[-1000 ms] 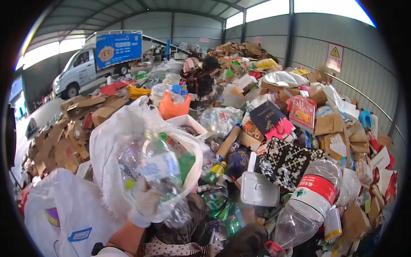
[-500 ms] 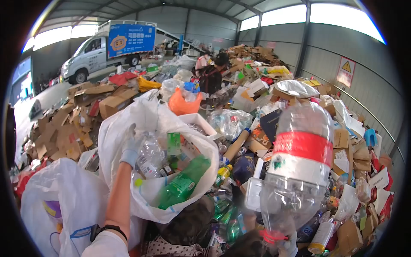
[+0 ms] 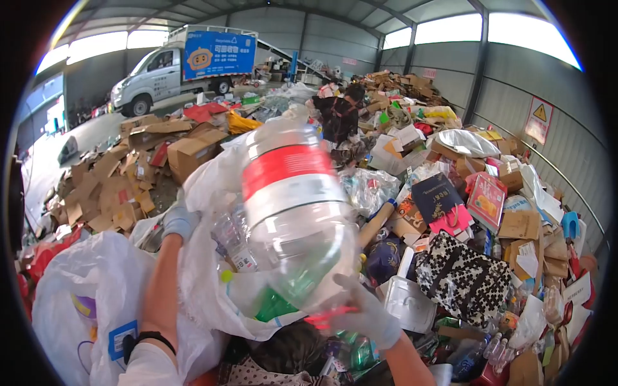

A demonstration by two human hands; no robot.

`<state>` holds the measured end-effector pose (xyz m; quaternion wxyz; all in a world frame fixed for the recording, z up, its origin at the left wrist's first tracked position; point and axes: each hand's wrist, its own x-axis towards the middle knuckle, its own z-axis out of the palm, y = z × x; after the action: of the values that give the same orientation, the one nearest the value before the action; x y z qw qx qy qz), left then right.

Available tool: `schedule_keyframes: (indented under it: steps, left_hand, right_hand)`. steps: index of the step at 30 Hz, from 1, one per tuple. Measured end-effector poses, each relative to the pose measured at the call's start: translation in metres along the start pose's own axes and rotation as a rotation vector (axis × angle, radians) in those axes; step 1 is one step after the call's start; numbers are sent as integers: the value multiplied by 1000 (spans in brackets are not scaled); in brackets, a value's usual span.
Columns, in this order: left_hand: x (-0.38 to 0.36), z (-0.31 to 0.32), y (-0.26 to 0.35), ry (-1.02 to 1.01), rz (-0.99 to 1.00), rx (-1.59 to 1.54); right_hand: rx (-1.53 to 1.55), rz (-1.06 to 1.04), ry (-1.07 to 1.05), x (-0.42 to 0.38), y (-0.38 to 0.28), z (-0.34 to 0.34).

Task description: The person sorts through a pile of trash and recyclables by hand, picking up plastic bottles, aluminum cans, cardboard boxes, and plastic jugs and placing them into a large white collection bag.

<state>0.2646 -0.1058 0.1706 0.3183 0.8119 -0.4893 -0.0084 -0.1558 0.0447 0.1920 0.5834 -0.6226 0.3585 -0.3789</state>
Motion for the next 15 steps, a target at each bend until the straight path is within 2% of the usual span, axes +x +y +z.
schedule_keyframes:
  steps: [1,2,4,5,7,8,10,12,13,14,15]
  left_hand:
    - [44,29,-41,-147,4,-232]
    - [87,59,-78,-297,10,-461]
    - [87,18,-77,-714,-221,-1701]
    - [90,-6,-74,-611,-189,-1694]
    - [104,-47,-68,-473,-139,-1660]
    - [112,-63,-64,-437,-117,-1632]
    - [125,-89,-57,-437,-113,-1593]
    - [125,-106,-53,-422,-116,-1565]
    - [122,-112,-49,-375,-74,-1530]
    - [118,-117,-44,-329,-31,-1496]
    - [110,-118,-39,-376,33,-1554]
  right_hand:
    - [-59,79,-83,10,-1,2]
    - [-56,75,-72,23,-2,7]
    - [-250,-47,-139,51,-9,20]
    - [-244,-49,-125,65,-24,30]
    - [-938,180,-40,87,-59,54]
    - [-926,179,-28,97,-61,65]
    - [-1335,16,-63,115,-65,85]
    - [-1436,-21,-119,117,-80,101]
    - [-1612,-125,-179,115,-83,109]
    - [-1674,-234,-77,119,-74,119]
    - [-1729,-337,35,122,-65,128]
